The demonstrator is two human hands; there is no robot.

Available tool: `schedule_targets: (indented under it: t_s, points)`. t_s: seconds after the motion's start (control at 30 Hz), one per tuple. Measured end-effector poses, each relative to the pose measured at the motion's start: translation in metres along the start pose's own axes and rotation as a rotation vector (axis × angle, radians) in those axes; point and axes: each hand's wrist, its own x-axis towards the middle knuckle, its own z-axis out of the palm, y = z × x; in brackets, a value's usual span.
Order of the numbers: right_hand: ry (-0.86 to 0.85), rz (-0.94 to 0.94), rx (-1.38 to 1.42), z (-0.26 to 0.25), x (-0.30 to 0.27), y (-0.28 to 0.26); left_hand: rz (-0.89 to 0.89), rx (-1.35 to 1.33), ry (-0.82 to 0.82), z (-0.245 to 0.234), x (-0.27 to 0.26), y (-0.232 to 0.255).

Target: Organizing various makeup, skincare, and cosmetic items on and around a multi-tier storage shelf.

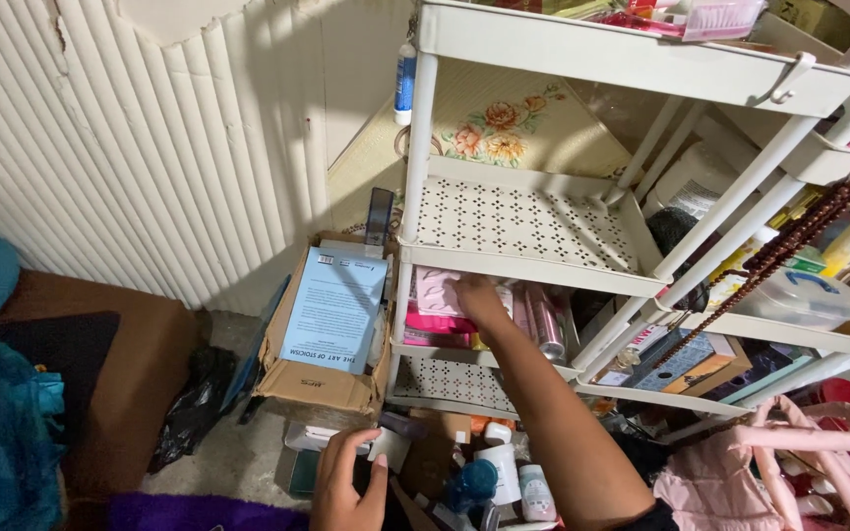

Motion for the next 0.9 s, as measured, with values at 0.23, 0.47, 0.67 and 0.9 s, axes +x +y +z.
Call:
schedule_targets:
  t_s: [0.23,0.47,0.67,0.9]
  points:
    - [0.215,-0.04,0.441,-0.013,-0.054,-0.063,0.028,-0.011,-0.013,-0.002,-0.001,-0.009]
    - [0.084,0.161,0.285,-0.016,-0.073,-0.09,0.028,0.003,0.054,-0.013,-0.006,0.023]
    - [0.182,0.101,0.281,-0.023,-0.131,-0.089,0.098,-0.126,0.092,-0.009,-0.013,0.022]
    - [0.131,0.145,0.751,-0.033,-0.3,0.041,-0.329,-0.553,-0.205,0.012,-0.028,-0.016]
